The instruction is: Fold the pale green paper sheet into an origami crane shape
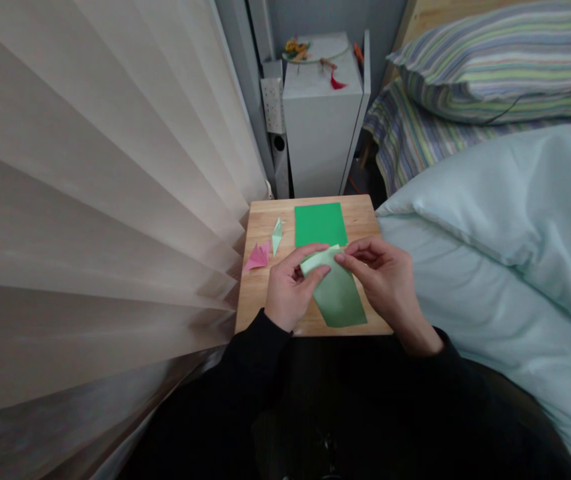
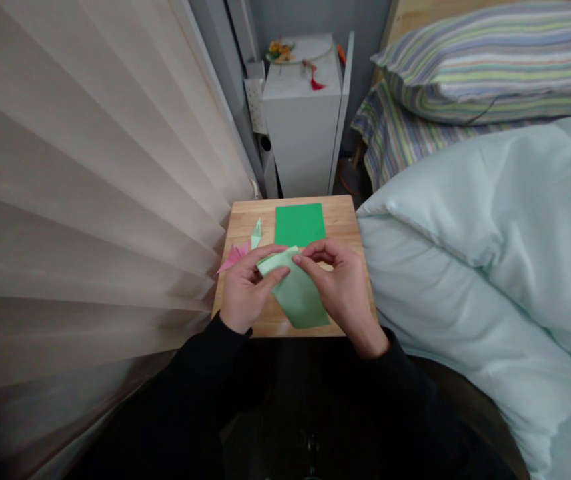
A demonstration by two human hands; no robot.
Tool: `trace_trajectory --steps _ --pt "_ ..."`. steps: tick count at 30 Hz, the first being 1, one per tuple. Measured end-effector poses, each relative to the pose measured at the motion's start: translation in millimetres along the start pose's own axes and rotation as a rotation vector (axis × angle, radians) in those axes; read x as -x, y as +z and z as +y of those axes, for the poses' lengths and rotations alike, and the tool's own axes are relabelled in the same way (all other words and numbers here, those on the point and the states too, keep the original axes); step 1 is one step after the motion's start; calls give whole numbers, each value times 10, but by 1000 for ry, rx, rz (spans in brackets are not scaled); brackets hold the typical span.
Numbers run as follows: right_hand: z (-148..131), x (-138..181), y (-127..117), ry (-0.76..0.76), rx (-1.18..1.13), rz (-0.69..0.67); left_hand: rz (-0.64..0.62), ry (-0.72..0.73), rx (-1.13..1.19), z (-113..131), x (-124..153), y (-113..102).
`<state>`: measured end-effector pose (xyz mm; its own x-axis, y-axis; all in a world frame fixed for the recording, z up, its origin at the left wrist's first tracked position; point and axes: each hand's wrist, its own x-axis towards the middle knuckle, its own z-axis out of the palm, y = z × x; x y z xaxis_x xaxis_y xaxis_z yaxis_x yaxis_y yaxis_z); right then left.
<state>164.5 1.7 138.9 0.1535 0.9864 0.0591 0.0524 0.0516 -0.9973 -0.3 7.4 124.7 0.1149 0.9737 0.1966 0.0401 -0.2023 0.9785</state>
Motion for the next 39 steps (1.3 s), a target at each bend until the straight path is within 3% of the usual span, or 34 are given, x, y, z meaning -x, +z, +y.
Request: trace_trajectory --steps 7,13,20,39 --pt "7 -1 -7 42 -23 7 -50 -5 -40 -3 2 -7" --pt "-16 -19 -9 131 -108 35 -16 -14 -3 8 4 3" --pt "-17 -40 -49 132 -109 27 40 -56 -13 7 10 13" --pt "-14 -53 -51 188 -191 13 16 -64 -1 41 9 0"
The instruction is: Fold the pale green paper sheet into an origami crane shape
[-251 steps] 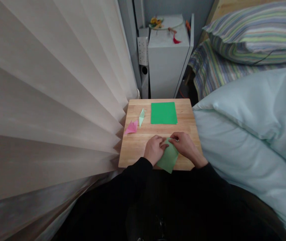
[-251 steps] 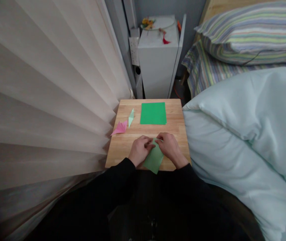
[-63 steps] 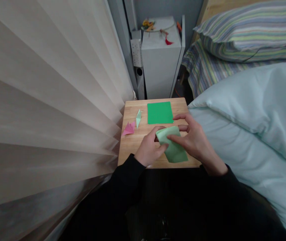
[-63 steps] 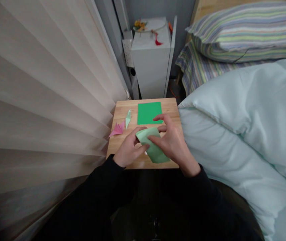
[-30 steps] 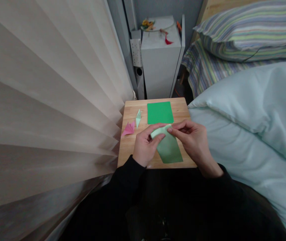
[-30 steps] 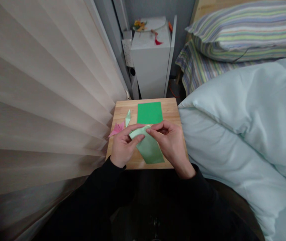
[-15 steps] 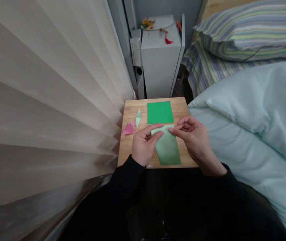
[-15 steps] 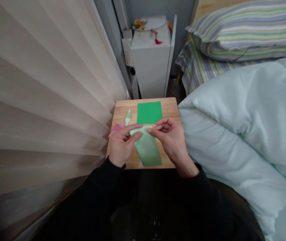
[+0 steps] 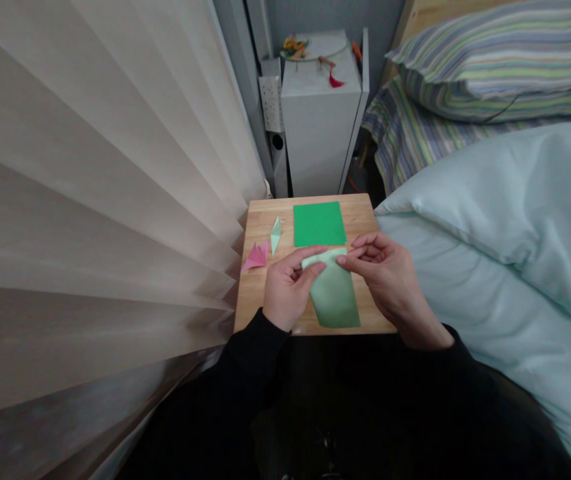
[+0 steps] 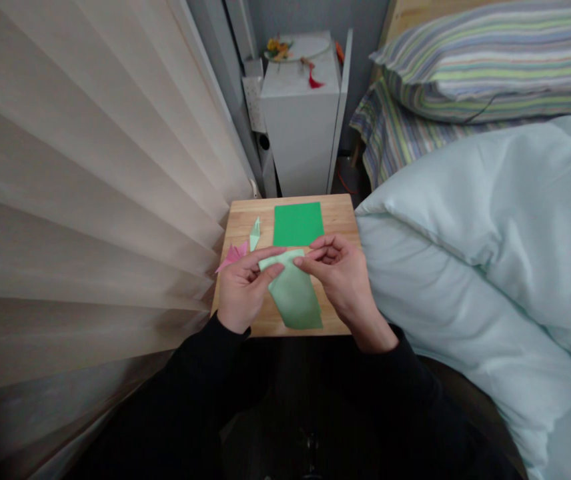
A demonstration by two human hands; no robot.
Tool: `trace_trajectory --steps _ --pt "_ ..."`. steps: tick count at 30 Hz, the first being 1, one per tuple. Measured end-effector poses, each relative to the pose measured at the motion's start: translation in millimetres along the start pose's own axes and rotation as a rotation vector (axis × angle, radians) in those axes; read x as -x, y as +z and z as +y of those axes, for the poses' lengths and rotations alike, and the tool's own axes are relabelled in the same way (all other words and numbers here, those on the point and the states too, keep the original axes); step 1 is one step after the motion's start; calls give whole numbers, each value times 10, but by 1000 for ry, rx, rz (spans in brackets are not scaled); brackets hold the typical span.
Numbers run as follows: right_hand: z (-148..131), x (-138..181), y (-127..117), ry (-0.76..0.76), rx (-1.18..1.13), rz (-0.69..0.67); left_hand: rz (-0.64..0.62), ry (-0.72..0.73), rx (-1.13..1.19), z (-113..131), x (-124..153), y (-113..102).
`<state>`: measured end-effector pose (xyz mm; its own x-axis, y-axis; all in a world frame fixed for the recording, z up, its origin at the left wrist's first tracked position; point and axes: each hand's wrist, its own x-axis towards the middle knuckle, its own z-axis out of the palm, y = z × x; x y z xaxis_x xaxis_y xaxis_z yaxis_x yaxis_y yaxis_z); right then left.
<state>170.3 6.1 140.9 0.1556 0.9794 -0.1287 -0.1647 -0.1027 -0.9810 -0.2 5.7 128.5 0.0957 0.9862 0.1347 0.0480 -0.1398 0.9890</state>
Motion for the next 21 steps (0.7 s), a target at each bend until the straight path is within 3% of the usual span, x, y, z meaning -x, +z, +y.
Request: trace_trajectory --steps 21 --pt "-8 3 11 55 -114 18 14 -30 85 47 0 21"
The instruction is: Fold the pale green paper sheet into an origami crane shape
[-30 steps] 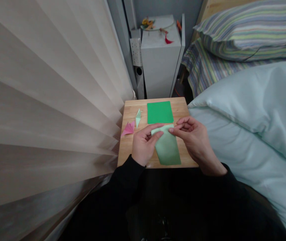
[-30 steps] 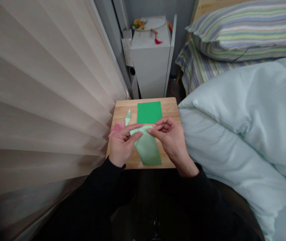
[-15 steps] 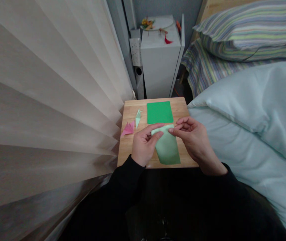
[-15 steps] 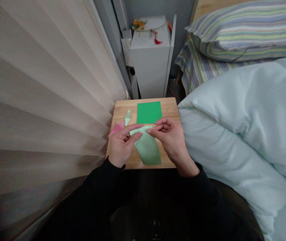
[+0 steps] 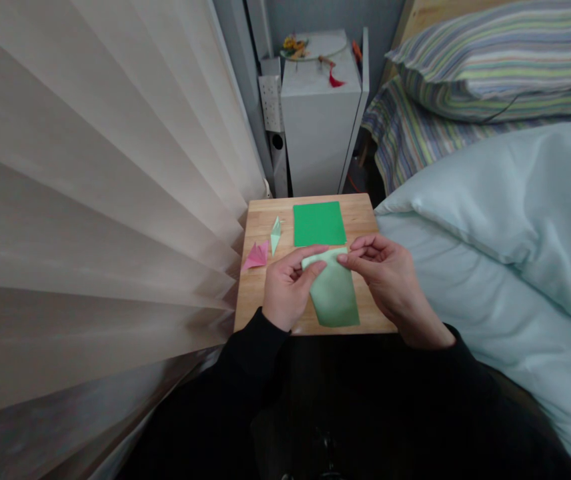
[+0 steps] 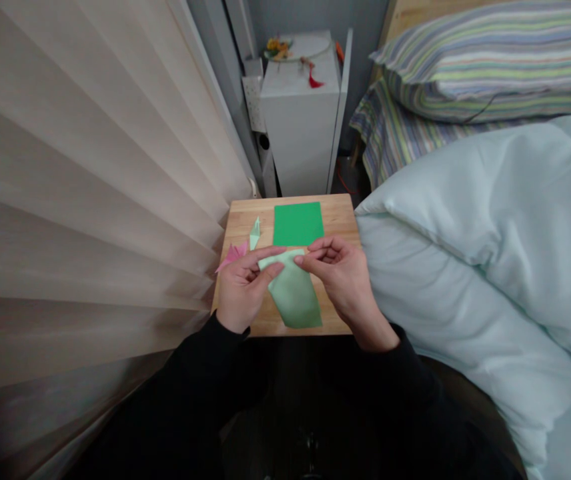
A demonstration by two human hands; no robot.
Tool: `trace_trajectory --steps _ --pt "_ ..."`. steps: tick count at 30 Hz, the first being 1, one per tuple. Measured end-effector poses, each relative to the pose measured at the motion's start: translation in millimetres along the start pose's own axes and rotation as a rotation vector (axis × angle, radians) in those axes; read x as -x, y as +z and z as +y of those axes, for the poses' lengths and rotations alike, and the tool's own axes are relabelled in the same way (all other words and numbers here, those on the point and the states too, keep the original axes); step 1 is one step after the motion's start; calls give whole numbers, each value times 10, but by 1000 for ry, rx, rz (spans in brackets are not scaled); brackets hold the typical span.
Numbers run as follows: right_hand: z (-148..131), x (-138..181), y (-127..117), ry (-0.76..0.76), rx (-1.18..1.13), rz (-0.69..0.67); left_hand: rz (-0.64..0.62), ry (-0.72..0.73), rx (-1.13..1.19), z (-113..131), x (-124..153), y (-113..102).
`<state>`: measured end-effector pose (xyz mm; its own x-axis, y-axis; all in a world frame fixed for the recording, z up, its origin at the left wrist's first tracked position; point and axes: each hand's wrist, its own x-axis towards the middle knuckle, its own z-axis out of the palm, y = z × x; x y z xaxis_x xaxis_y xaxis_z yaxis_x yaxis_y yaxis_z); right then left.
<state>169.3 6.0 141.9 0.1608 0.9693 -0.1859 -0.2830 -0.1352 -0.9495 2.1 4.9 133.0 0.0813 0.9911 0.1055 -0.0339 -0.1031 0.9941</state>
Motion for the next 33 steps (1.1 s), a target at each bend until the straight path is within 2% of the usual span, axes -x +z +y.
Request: trace_trajectory --steps 11,15,19,24,29,33 --pt "22 -4 -1 -35 39 -11 -5 -168 109 1 -26 -2" --pt "9 -12 -14 -48 60 7 43 -208 141 -53 -40 -25" --pt "-14 -18 -26 -57 86 5 120 -205 173 -107 -61 -58" --pt "-5 -34 -63 -59 151 -40 115 -176 125 -92 -66 -74" --pt "-27 -53 -136 -212 469 -161 80 -184 11 -3 -55 -72" --pt "-58 -28 -118 -285 582 -343 -54 -150 -99 -5 -14 -50"
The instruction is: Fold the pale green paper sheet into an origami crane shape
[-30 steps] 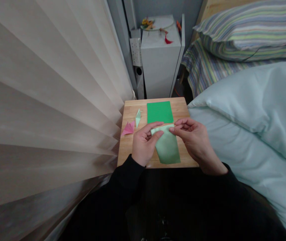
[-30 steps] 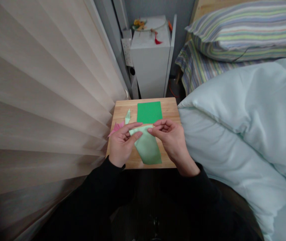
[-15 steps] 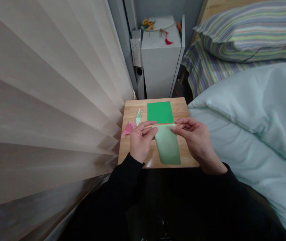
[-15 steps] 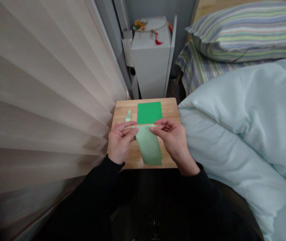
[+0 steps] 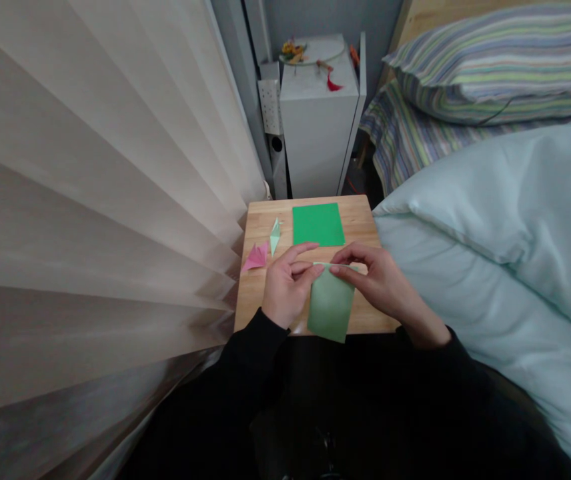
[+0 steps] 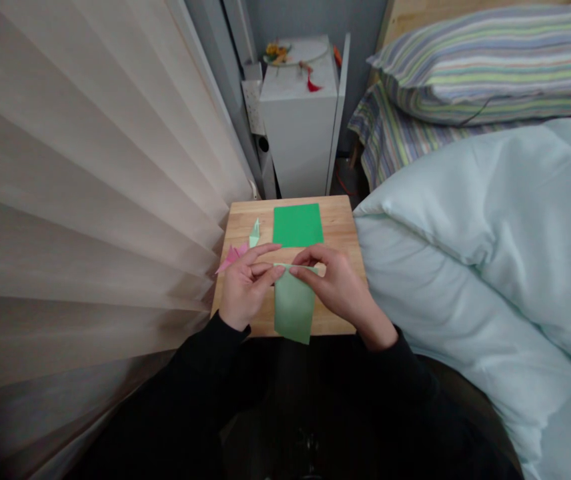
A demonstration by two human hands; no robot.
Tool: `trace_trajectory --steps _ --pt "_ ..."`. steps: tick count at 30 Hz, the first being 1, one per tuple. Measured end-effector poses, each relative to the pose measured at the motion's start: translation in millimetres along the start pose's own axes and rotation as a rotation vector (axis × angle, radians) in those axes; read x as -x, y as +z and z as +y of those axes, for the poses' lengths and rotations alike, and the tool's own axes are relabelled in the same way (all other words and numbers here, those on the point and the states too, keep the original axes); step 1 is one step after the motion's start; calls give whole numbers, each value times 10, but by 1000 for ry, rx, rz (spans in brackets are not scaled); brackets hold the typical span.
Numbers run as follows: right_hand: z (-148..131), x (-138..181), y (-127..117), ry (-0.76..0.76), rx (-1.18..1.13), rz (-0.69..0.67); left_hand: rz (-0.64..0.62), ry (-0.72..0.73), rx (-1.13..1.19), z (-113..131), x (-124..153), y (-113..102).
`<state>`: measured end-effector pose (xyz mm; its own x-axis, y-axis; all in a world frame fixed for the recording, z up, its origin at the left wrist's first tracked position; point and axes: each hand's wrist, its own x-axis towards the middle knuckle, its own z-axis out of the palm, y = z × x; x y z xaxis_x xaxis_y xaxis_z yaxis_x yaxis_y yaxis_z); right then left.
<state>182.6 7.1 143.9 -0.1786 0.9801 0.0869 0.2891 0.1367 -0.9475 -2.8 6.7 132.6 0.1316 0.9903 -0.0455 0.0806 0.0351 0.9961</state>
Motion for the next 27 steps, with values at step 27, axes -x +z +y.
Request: trace_trajectory --steps 27 --pt "248 3 -308 -52 92 404 -95 18 -151 -148 -121 -227"
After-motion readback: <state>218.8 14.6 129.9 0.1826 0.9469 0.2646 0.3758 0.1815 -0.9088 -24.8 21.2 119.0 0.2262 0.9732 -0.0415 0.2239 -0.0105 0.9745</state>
